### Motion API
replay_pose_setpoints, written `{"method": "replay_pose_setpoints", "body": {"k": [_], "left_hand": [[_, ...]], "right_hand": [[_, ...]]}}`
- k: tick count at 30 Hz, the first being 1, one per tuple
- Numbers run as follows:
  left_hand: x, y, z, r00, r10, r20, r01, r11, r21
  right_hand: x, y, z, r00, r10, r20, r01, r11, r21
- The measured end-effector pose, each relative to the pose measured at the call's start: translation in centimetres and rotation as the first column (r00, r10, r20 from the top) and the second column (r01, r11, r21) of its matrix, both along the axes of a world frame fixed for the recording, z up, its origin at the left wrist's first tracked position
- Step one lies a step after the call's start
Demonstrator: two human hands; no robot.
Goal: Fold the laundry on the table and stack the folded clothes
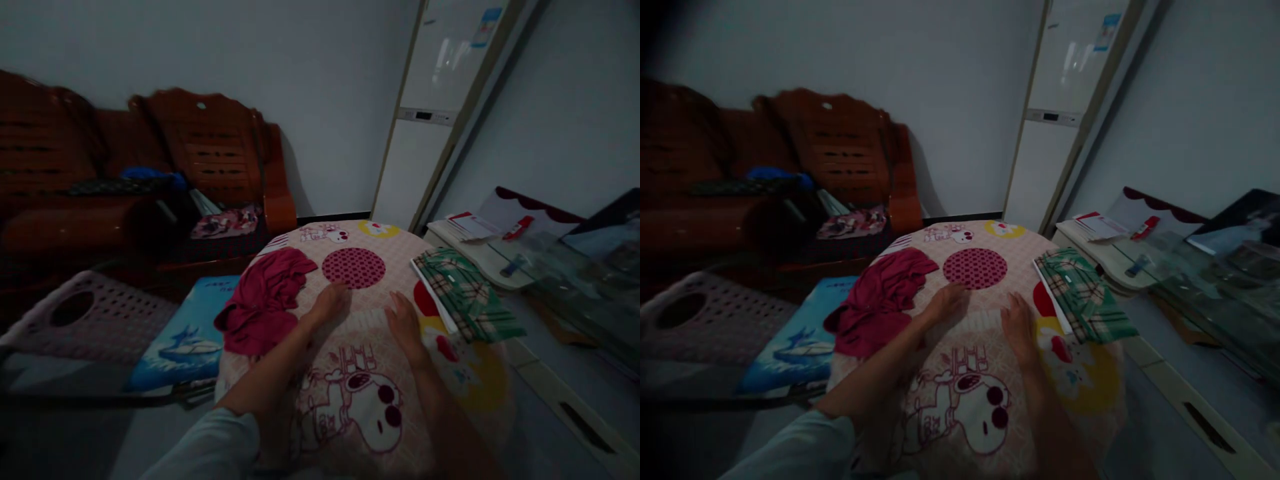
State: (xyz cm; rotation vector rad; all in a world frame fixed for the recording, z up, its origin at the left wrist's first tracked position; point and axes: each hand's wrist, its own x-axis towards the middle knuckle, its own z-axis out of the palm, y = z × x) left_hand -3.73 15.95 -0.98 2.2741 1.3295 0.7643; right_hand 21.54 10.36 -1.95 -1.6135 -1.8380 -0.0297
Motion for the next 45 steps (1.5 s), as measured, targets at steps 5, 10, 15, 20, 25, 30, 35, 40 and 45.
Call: {"method": "replay_pose_setpoints", "body": {"k": [5,10,15,20,25,30,35,40,45], "left_hand": [[-8.1,-1.2,2.6,0.924,0.362,-0.119,-0.356,0.932,0.073],[-12.6,-3.8,4.7,0.687,0.676,-0.269,-0.661,0.734,0.158],[-15.0,-5.3,5.6,0.55,0.771,-0.321,-0.8,0.597,0.063],[-16.8,-5.8,6.0,0.528,0.747,-0.403,-0.826,0.563,-0.039],[-18.3,-6.5,6.3,0.555,0.701,-0.447,-0.798,0.6,-0.049],[-19.7,-7.1,6.1,0.501,0.735,-0.458,-0.842,0.537,-0.058],[-21.0,-7.6,5.5,0.46,0.745,-0.484,-0.875,0.474,-0.102],[-20.8,-8.6,6.5,0.477,0.82,-0.315,-0.876,0.474,-0.094],[-17.5,-8.8,9.7,0.631,0.674,0.384,-0.632,0.734,-0.249]], "right_hand": [[-1.1,1.2,-3.0,0.991,0.064,0.114,-0.06,0.998,-0.032],[-0.6,1.1,-3.3,0.988,0.097,0.122,-0.101,0.995,0.026],[-0.7,1.0,-3.1,0.99,0.111,0.087,-0.116,0.992,0.047],[-0.8,0.9,-3.0,0.992,0.107,0.068,-0.11,0.993,0.053],[-0.7,0.9,-3.2,0.992,0.116,0.042,-0.118,0.992,0.049],[-0.6,1.0,-3.3,0.993,0.108,0.038,-0.109,0.993,0.042],[-0.6,0.9,-3.1,0.993,0.115,0.036,-0.116,0.993,0.038],[-0.8,0.8,-2.8,0.993,0.117,0.018,-0.118,0.993,0.017],[-0.7,0.7,-2.4,0.993,0.116,-0.036,-0.116,0.993,0.013]]}}
